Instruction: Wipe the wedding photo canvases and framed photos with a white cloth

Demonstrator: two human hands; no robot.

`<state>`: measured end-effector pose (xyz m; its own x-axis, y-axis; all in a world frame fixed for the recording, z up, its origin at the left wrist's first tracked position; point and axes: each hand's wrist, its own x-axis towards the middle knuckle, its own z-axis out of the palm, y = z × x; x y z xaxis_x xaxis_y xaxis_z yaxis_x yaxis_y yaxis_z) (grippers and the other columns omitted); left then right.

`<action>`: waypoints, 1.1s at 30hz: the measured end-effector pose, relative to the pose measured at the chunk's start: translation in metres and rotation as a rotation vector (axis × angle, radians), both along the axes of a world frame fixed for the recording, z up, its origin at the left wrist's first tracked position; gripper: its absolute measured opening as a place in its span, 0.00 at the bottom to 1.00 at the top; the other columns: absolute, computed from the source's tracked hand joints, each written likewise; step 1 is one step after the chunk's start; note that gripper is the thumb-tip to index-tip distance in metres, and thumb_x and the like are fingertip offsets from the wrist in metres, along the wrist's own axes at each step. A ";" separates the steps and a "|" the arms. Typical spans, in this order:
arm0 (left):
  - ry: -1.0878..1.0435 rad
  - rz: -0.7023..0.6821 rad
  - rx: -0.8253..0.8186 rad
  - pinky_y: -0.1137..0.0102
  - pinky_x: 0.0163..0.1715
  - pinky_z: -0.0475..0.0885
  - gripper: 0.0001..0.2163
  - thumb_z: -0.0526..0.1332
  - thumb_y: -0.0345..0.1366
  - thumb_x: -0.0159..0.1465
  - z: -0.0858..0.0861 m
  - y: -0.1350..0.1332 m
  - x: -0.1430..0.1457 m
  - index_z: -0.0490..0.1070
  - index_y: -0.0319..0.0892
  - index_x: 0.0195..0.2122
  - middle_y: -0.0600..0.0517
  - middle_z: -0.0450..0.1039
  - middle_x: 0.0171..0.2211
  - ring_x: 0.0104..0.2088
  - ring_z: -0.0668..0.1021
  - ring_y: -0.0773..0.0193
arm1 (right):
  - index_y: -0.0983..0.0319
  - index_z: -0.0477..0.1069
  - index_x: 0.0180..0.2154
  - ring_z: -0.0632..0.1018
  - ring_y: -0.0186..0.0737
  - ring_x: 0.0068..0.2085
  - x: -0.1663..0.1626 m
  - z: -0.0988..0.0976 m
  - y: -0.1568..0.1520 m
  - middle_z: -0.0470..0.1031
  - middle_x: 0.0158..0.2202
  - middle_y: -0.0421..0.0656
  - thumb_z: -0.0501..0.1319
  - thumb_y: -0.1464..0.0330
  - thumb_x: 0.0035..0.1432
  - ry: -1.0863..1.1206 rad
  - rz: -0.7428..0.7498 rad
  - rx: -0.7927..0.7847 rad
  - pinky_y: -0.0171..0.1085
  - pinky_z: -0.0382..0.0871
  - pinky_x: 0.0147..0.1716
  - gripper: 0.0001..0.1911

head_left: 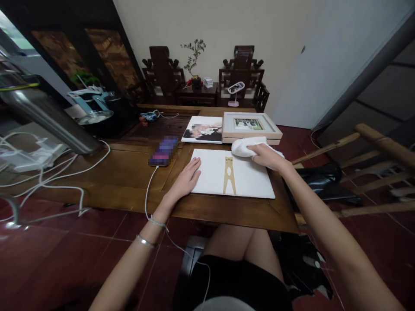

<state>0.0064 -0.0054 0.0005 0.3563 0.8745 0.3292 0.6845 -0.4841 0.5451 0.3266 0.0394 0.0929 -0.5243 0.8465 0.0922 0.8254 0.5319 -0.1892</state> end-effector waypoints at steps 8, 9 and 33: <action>-0.024 -0.004 -0.006 0.58 0.63 0.52 0.24 0.47 0.42 0.68 0.000 0.000 0.000 0.61 0.33 0.60 0.40 0.57 0.63 0.65 0.58 0.56 | 0.65 0.71 0.43 0.72 0.52 0.52 0.001 -0.032 -0.066 0.73 0.48 0.56 0.50 0.81 0.48 -0.029 -0.028 0.103 0.58 0.54 0.57 0.21; -0.028 -0.004 -0.004 0.57 0.63 0.53 0.24 0.47 0.42 0.67 0.000 0.000 0.000 0.61 0.34 0.60 0.41 0.57 0.63 0.65 0.58 0.56 | 0.65 0.71 0.42 0.69 0.53 0.56 0.000 -0.035 -0.084 0.70 0.53 0.57 0.50 0.81 0.47 -0.034 0.000 0.098 0.60 0.52 0.57 0.21; -0.015 -0.019 -0.006 0.57 0.63 0.53 0.24 0.47 0.42 0.68 0.002 0.000 -0.001 0.61 0.34 0.60 0.41 0.57 0.63 0.65 0.58 0.56 | 0.65 0.71 0.44 0.70 0.54 0.53 -0.003 -0.022 -0.027 0.74 0.48 0.54 0.49 0.67 0.64 -0.012 0.005 0.083 0.57 0.54 0.56 0.15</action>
